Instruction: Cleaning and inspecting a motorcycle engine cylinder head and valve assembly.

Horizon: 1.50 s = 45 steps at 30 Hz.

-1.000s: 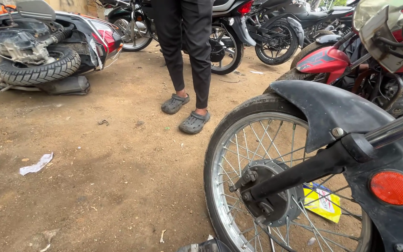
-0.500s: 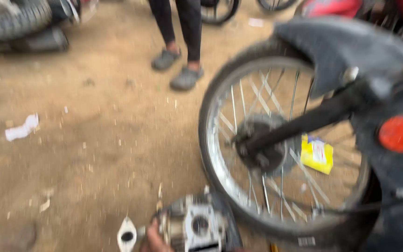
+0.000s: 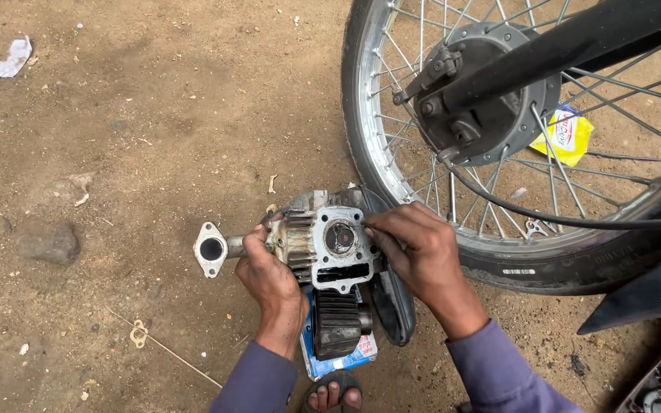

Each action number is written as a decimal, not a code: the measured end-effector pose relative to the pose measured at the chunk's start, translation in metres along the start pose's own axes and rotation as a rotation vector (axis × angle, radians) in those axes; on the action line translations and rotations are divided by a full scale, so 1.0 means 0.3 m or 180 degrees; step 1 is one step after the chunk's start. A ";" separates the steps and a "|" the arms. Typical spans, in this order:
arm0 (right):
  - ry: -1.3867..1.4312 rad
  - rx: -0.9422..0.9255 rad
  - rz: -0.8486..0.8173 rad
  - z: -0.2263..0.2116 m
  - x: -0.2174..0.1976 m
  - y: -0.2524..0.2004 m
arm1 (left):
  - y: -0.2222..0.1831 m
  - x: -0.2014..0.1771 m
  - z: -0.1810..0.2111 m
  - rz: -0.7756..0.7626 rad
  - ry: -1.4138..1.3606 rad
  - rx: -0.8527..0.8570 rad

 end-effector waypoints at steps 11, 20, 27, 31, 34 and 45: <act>-0.0611 -0.0353 -0.0078 -0.081 -0.026 0.040 | 0.014 0.002 -0.006 -0.0033 -0.0111 0.0119; -0.1020 -0.1050 -0.0689 -0.092 -0.021 0.113 | 0.006 0.006 0.002 -0.0029 -0.0247 0.0110; -0.1183 -0.0829 -0.1085 -0.080 -0.017 0.133 | 0.013 0.017 0.011 -0.0216 0.0132 0.0508; -0.1202 -0.1288 -0.0852 -0.125 -0.023 0.134 | 0.026 0.006 0.000 -0.0053 0.0035 0.0326; -0.1272 -0.1012 -0.1105 -0.116 -0.021 0.131 | 0.020 0.004 -0.004 0.0000 0.0110 0.0254; -0.0642 0.0175 -0.0861 -0.081 0.018 0.012 | 0.023 -0.007 -0.013 -0.0058 -0.0081 0.0272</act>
Point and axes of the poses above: each hand's wrist, its own y-axis towards the middle knuckle, its own x-axis out of the palm, z = x × y, the point moved 7 cm from there along y, towards the middle knuckle, and after that the axes turned 3 degrees about z, right-handed, at the moved point
